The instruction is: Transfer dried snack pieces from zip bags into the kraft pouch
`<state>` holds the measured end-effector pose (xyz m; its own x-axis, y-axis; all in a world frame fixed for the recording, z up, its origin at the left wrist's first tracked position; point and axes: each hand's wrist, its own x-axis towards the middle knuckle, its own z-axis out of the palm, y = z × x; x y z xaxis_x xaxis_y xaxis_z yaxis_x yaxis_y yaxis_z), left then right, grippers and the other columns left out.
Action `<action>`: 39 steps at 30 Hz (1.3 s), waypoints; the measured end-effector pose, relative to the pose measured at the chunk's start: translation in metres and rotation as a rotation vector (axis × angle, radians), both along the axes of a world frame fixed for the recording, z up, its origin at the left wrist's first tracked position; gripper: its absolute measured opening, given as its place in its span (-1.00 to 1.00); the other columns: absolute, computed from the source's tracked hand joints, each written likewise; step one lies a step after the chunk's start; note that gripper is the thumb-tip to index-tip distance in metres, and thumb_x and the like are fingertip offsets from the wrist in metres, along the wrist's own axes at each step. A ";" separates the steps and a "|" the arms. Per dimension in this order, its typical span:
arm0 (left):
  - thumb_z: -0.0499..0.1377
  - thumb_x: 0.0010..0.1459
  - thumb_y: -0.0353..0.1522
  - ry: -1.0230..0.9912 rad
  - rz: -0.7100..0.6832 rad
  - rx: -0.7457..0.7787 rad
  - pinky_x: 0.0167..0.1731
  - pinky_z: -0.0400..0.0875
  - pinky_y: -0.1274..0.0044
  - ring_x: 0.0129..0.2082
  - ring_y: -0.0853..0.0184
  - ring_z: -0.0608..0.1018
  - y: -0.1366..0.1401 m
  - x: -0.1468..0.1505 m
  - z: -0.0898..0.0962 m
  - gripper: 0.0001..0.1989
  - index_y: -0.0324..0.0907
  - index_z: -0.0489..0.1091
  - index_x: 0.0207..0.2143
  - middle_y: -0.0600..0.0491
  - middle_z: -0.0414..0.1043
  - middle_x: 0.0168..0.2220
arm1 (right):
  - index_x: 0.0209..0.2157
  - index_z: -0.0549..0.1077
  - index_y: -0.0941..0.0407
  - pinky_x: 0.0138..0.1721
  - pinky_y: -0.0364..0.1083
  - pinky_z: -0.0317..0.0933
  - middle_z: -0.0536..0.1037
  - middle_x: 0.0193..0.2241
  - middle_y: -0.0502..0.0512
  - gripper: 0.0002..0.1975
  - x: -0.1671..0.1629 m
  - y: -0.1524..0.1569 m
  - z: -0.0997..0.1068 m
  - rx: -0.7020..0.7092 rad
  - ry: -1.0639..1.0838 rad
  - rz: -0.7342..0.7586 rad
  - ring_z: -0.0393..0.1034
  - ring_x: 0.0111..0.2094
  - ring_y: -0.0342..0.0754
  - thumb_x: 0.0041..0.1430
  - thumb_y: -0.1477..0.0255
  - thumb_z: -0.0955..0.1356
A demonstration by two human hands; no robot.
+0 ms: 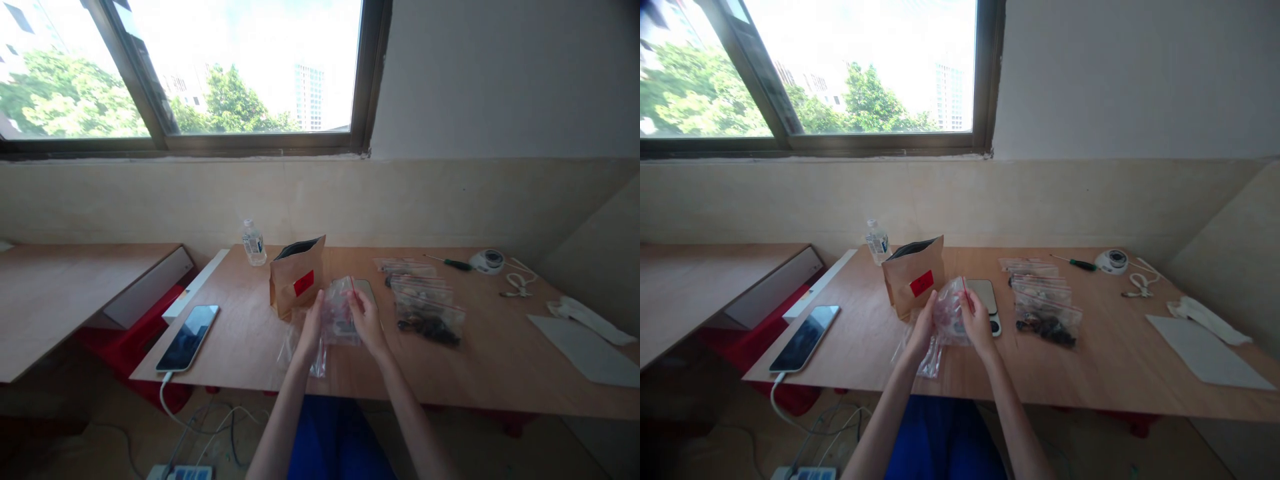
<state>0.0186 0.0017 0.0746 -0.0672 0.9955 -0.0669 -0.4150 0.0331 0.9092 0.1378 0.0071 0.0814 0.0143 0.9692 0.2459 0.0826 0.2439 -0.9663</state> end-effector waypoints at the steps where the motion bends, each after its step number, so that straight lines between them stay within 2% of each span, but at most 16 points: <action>1: 0.11 0.02 -0.05 0.010 0.002 -0.004 -0.29 0.35 0.44 -0.34 0.23 0.50 0.001 0.000 -0.001 -0.55 -0.29 0.46 -0.32 -0.06 0.49 -0.39 | -0.30 0.37 0.08 -0.60 -0.17 0.13 0.38 -0.55 0.00 -0.59 -0.001 -0.001 -0.001 0.004 -0.016 0.001 0.27 -0.58 -0.11 0.14 0.03 0.17; 3: 0.14 0.00 -0.07 0.079 0.068 0.020 -0.42 0.32 0.53 -0.47 0.34 0.45 0.003 -0.004 -0.003 -0.60 -0.26 0.42 -0.39 0.02 0.43 -0.47 | -0.32 0.36 0.07 -0.60 -0.16 0.11 0.36 -0.58 -0.01 -0.59 -0.002 -0.004 -0.005 0.013 -0.078 -0.022 0.25 -0.62 -0.11 0.17 0.04 0.15; 4: 0.17 -0.02 -0.09 0.126 0.151 0.052 -0.46 0.29 0.57 -0.51 0.38 0.42 0.004 -0.006 -0.003 -0.63 -0.24 0.39 -0.42 0.07 0.40 -0.50 | -0.33 0.36 0.07 -0.60 -0.15 0.10 0.34 -0.62 -0.03 -0.59 -0.004 -0.005 -0.007 0.017 -0.115 -0.041 0.23 -0.64 -0.10 0.18 0.04 0.13; 8: 0.14 0.04 -0.13 0.444 0.413 0.189 -0.47 0.24 0.59 -0.52 0.37 0.41 0.004 -0.020 0.003 -0.72 -0.17 0.34 -0.42 0.11 0.36 -0.53 | -0.36 0.35 0.08 -0.56 -0.13 0.11 0.30 -0.68 -0.05 -0.57 -0.018 -0.007 -0.020 0.012 -0.175 -0.106 0.22 -0.64 -0.08 0.19 0.05 0.10; 12: 0.05 0.13 -0.19 0.841 0.452 0.191 -0.47 0.22 0.54 -0.50 0.28 0.47 0.003 -0.042 0.003 -0.78 -0.12 0.35 -0.34 0.04 0.43 -0.50 | -0.39 0.32 0.07 -0.56 -0.13 0.15 0.42 -0.57 0.03 -0.62 -0.037 -0.011 -0.034 -0.028 -0.139 -0.061 0.29 -0.59 -0.07 0.19 0.08 0.12; 15: 0.03 0.14 -0.24 1.043 0.448 0.072 -0.50 0.21 0.51 -0.53 0.22 0.48 0.004 -0.058 -0.014 -0.80 -0.16 0.35 -0.33 -0.02 0.43 -0.51 | -0.27 0.33 0.06 -0.64 -0.12 0.12 0.45 -0.52 0.02 -0.69 -0.035 -0.013 -0.042 -0.109 -0.172 0.039 0.24 -0.69 -0.10 0.16 0.14 0.16; 17: 0.02 0.15 -0.25 1.156 0.460 -0.006 -0.50 0.23 0.48 -0.51 0.17 0.50 0.004 -0.065 -0.028 -0.78 -0.19 0.35 -0.33 -0.10 0.45 -0.48 | -0.20 0.33 0.07 -0.60 -0.10 0.17 0.47 -0.47 0.05 -0.70 -0.019 -0.012 -0.044 -0.091 -0.219 0.020 0.28 -0.66 -0.09 0.15 0.19 0.18; 19: 0.00 0.16 -0.22 1.253 0.460 -0.038 -0.48 0.27 0.44 -0.47 0.11 0.51 -0.002 -0.067 -0.037 -0.71 -0.24 0.36 -0.31 -0.17 0.45 -0.44 | -0.21 0.36 0.09 -0.42 -0.05 0.26 0.49 -0.37 0.12 -0.71 0.010 -0.007 -0.044 0.015 -0.269 -0.094 0.38 -0.48 -0.03 0.14 0.23 0.19; 21: -0.04 0.16 -0.17 1.354 0.512 -0.029 -0.39 0.32 0.35 -0.38 0.05 0.51 -0.012 -0.064 -0.037 -0.61 -0.32 0.36 -0.23 -0.24 0.45 -0.37 | -0.24 0.39 0.10 -0.29 -0.01 0.25 0.50 -0.32 0.17 -0.71 0.050 0.001 -0.041 0.096 -0.317 -0.224 0.38 -0.36 0.02 0.13 0.24 0.19; 24: -0.05 0.17 -0.18 1.441 0.660 0.043 -0.15 0.28 0.22 -0.10 -0.02 0.44 -0.032 -0.051 -0.028 -0.51 -0.37 0.25 0.00 -0.34 0.36 -0.09 | -0.28 0.40 0.13 -0.25 0.02 0.24 0.50 -0.29 0.22 -0.71 0.118 0.016 -0.034 0.132 -0.415 -0.440 0.37 -0.32 0.05 0.11 0.27 0.18; 25: -0.06 0.18 -0.21 1.426 0.636 0.091 -0.10 0.26 0.22 -0.03 0.00 0.40 -0.038 -0.046 -0.026 -0.51 -0.33 0.21 0.06 -0.32 0.30 -0.01 | -0.30 0.40 0.14 -0.25 0.03 0.23 0.51 -0.32 0.23 -0.71 0.139 0.021 -0.033 0.132 -0.459 -0.523 0.37 -0.33 0.06 0.10 0.29 0.17; 27: -0.05 0.17 -0.26 1.401 0.482 0.166 -0.01 0.22 0.24 0.07 0.04 0.33 -0.047 -0.036 -0.029 -0.53 -0.25 0.18 0.11 -0.26 0.23 0.10 | -0.33 0.42 0.15 -0.22 0.04 0.21 0.51 -0.35 0.25 -0.72 0.175 0.029 -0.033 0.158 -0.625 -0.613 0.36 -0.32 0.08 0.07 0.33 0.17; 30: 0.02 0.12 -0.29 1.489 0.269 0.085 0.08 0.07 0.14 0.18 -0.03 0.18 -0.052 -0.025 -0.046 -0.53 -0.16 0.23 0.10 -0.19 0.12 0.19 | -0.34 0.45 0.16 -0.16 0.11 0.14 0.51 -0.29 0.29 -0.72 0.204 0.037 -0.039 0.108 -0.918 -0.617 0.35 -0.23 0.14 0.04 0.36 0.18; 32: 0.04 0.11 -0.27 1.571 0.182 0.002 0.11 -0.02 0.10 0.22 -0.08 0.08 -0.052 -0.021 -0.059 -0.51 -0.14 0.24 0.12 -0.16 0.06 0.22 | -0.30 0.46 0.13 -0.14 0.16 0.09 0.52 -0.25 0.25 -0.71 0.211 0.037 -0.046 0.048 -1.038 -0.545 0.34 -0.18 0.17 0.05 0.34 0.19; 35: 0.00 0.15 -0.26 1.702 0.083 -0.048 0.15 -0.11 0.12 0.25 -0.03 0.00 -0.050 -0.019 -0.069 -0.48 -0.12 0.15 0.17 -0.11 -0.03 0.26 | -0.27 0.46 0.09 -0.14 0.18 0.04 0.52 -0.20 0.19 -0.69 0.215 0.029 -0.054 0.028 -1.108 -0.470 0.32 -0.14 0.17 0.08 0.29 0.17; 39: -0.06 0.20 -0.24 1.808 0.025 -0.067 0.18 -0.16 0.18 0.26 0.04 -0.05 -0.043 -0.017 -0.071 -0.49 -0.06 0.06 0.21 -0.05 -0.13 0.28 | -0.39 0.49 0.08 -0.20 0.13 0.03 0.55 -0.36 0.16 -0.63 0.217 0.011 -0.045 0.007 -1.098 -0.490 0.35 -0.23 0.16 0.10 0.17 0.17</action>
